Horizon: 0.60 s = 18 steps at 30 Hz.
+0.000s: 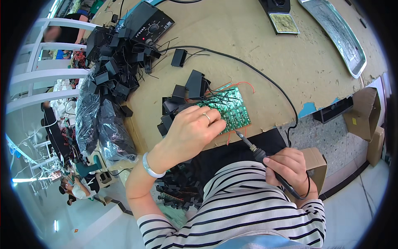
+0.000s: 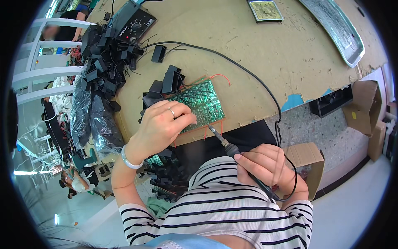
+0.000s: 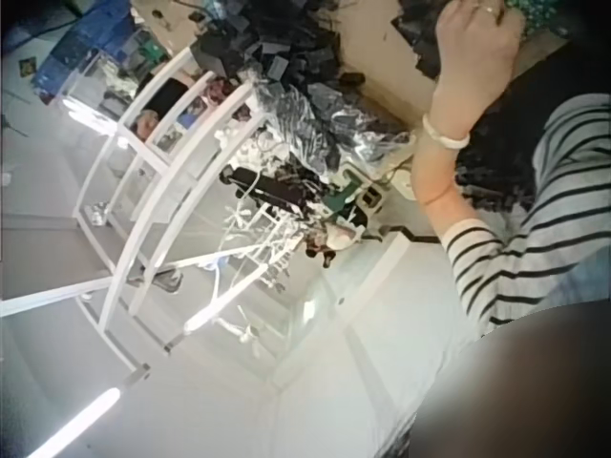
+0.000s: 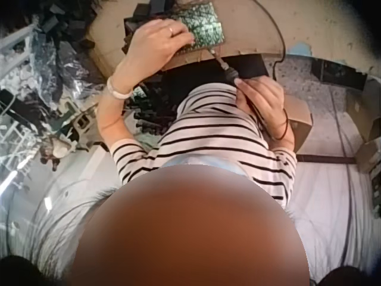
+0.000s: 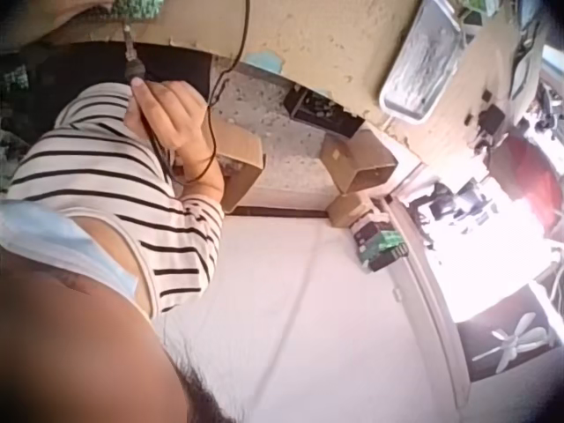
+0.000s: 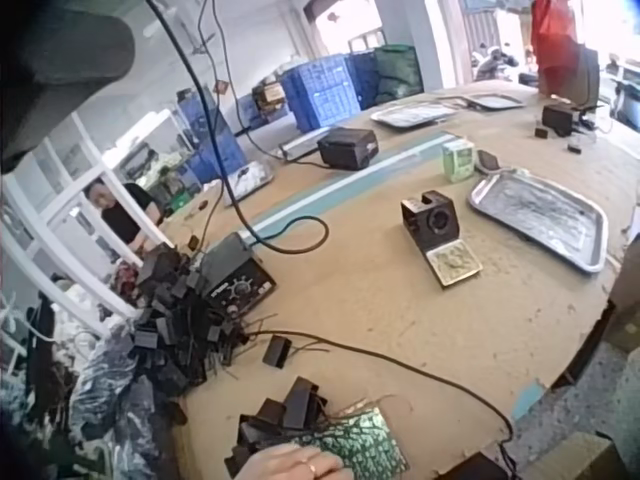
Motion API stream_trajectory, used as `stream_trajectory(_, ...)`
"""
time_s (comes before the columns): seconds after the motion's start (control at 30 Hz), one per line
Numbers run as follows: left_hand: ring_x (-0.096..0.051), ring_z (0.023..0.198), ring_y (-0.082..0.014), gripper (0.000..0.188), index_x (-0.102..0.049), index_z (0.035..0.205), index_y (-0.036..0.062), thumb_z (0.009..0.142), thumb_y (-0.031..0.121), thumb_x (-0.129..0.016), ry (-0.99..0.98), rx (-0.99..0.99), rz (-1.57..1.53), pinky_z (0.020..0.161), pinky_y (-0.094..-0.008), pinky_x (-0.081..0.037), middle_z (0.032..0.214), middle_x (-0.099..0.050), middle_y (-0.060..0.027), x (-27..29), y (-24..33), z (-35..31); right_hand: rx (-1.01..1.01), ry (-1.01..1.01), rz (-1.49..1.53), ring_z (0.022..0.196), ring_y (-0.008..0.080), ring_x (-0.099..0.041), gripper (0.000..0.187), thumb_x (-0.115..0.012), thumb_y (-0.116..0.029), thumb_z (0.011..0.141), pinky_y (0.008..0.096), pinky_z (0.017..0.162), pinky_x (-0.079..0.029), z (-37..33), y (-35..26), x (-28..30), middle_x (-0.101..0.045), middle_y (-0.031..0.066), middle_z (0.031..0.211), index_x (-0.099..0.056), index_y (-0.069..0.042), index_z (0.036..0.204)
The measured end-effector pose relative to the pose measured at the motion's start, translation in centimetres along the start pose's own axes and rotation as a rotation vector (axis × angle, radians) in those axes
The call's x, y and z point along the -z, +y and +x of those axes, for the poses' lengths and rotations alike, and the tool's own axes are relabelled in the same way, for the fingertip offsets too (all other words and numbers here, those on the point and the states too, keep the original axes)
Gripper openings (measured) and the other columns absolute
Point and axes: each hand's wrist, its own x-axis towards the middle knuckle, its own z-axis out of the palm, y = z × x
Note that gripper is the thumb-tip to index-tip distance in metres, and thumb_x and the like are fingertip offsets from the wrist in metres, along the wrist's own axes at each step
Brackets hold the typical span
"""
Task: Soldering electronic components and wires onto a printed circuit board.
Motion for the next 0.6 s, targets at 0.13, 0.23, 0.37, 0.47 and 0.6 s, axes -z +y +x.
stream_trajectory(0.13, -0.064, 0.079, -0.0213, 0.013, -0.070, 0.087, 0.0086, 0.075, 0.006, -0.068, -0.077, -0.006, 0.046, 0.069, -0.0341, -0.049, 0.087, -0.066, -0.0020, -0.4, 0.4, 0.1, 0.025, 0.013, 0.003, 0.060, 0.0182, -0.064, 0.032, -0.075, 0.005, 0.064, 0.0281, 0.053, -0.054, -0.1, 0.4, -0.6, -0.068, 0.0068, 0.080, -0.073, 0.002, 0.096)
stream_trajectory(0.23, -0.064, 0.079, -0.0216, 0.012, -0.071, 0.087, 0.0080, 0.076, 0.006, -0.071, -0.092, -0.006, 0.054, 0.069, -0.0342, -0.049, 0.086, -0.065, -0.0025, -0.6, 0.3, 0.2, 0.025, 0.016, 0.019, 0.060, 0.0180, -0.064, 0.033, -0.075, 0.005, 0.064, 0.0278, 0.053, -0.053, -0.1, 0.5, -0.8, -0.068, 0.0069, 0.079, -0.073, 0.002, 0.096)
stream_trajectory(0.37, -0.065, 0.079, -0.0219, 0.011, -0.070, 0.086, 0.0075, 0.076, 0.007, -0.074, -0.067, 0.003, 0.024, 0.069, -0.0342, -0.049, 0.085, -0.065, -0.0027, -0.7, 0.3, 0.2, 0.034, 0.027, 0.013, 0.060, 0.0178, -0.063, 0.032, -0.074, 0.004, 0.065, 0.0275, 0.052, -0.053, -0.2, 0.7, -1.1, -0.067, 0.0070, 0.078, -0.073, 0.002, 0.097)
stream_trajectory(0.47, -0.065, 0.079, -0.0227, 0.010, -0.070, 0.085, 0.0069, 0.078, 0.009, -0.076, -0.094, 0.025, 0.027, 0.070, -0.0349, -0.049, 0.085, -0.065, -0.0033, -0.5, 0.5, 0.4, 0.046, 0.030, 0.013, 0.059, 0.0177, -0.063, 0.032, -0.074, 0.003, 0.065, 0.0273, 0.052, -0.052, -0.2, 0.8, -1.3, -0.067, 0.0068, 0.077, -0.073, 0.003, 0.097)
stream_trajectory(0.6, -0.065, 0.080, -0.0243, 0.009, -0.070, 0.085, 0.0067, 0.080, 0.011, -0.076, -0.107, 0.054, 0.014, 0.071, -0.0367, -0.050, 0.085, -0.065, -0.0042, -0.5, 0.5, 0.7, 0.058, 0.025, 0.007, 0.059, 0.0175, -0.062, 0.031, -0.073, 0.004, 0.065, 0.0266, 0.051, -0.051, 0.0, 0.8, -1.5, -0.067, 0.0066, 0.076, -0.073, 0.003, 0.096)
